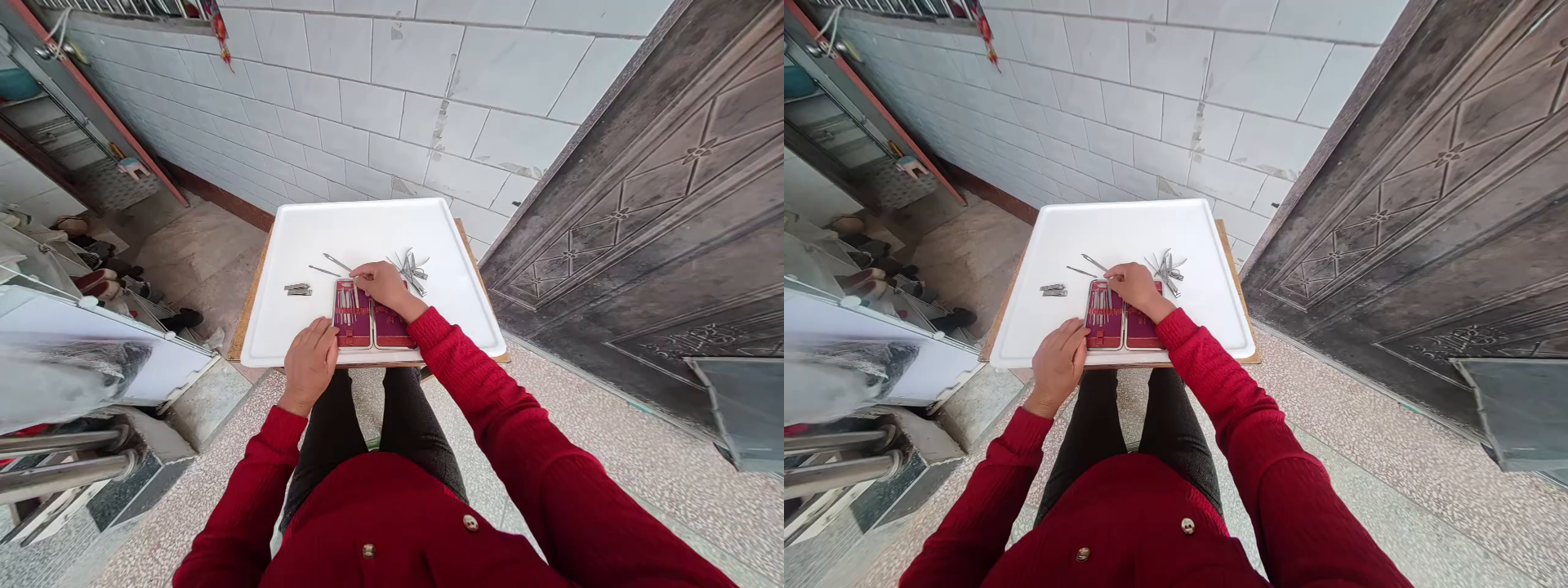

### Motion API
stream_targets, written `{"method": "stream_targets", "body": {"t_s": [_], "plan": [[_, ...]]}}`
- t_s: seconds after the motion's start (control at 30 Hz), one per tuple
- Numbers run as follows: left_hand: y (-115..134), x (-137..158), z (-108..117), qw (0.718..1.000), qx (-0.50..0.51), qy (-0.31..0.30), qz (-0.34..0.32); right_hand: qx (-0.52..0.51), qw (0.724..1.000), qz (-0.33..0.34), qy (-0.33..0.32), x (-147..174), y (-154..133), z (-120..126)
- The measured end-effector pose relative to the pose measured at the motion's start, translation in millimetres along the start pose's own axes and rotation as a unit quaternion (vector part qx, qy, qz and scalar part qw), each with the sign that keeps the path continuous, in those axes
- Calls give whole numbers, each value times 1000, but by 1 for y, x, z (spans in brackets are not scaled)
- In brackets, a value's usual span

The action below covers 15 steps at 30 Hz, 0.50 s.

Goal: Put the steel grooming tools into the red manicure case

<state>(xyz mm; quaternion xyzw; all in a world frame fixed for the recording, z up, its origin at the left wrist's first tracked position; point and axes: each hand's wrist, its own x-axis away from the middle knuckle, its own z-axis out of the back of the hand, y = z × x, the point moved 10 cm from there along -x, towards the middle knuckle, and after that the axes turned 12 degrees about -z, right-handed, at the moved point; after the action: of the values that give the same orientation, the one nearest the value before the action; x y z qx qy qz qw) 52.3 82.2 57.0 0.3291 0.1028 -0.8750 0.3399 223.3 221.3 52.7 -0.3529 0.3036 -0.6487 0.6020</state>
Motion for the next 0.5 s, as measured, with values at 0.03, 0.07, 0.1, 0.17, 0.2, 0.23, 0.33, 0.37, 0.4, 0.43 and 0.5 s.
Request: {"method": "stream_targets", "body": {"t_s": [0.03, 0.07, 0.1, 0.17, 0.2, 0.23, 0.33, 0.37, 0.4, 0.43, 0.5], "plan": [[0, 0, 0, 1000, 1, -2, 1, 32, 999, 14, 16, 2, -5, 3], [0, 0, 0, 1000, 1, -2, 0, 59, 998, 24, 27, 5, -9, 4], [0, -1, 0, 1000, -2, -2, -1, 82, 996, 32, 32, 7, -13, 5], [2, -1, 1, 1000, -8, 0, -4, 119, 991, 42, 35, 9, -17, 3], [2, -1, 2, 1000, -10, 0, -5, 132, 990, 44, 35, 10, -18, 2], [2, -2, 2, 1000, -11, 0, -5, 144, 988, 45, 35, 11, -18, 0], [2, -2, 2, 1000, -10, -1, -2, 168, 984, 45, 38, 13, -17, -2], [2, -2, 2, 1000, -11, -1, -2, 175, 983, 45, 40, 13, -17, -2], [3, -2, 3, 1000, -11, 0, -2, 181, 982, 44, 42, 14, -16, -3], [3, -2, 3, 1000, -13, 1, -3, 187, 980, 44, 42, 15, -16, -3], [4, -2, 4, 1000, -15, 3, -5, 200, 978, 45, 41, 17, -16, -5]]}}
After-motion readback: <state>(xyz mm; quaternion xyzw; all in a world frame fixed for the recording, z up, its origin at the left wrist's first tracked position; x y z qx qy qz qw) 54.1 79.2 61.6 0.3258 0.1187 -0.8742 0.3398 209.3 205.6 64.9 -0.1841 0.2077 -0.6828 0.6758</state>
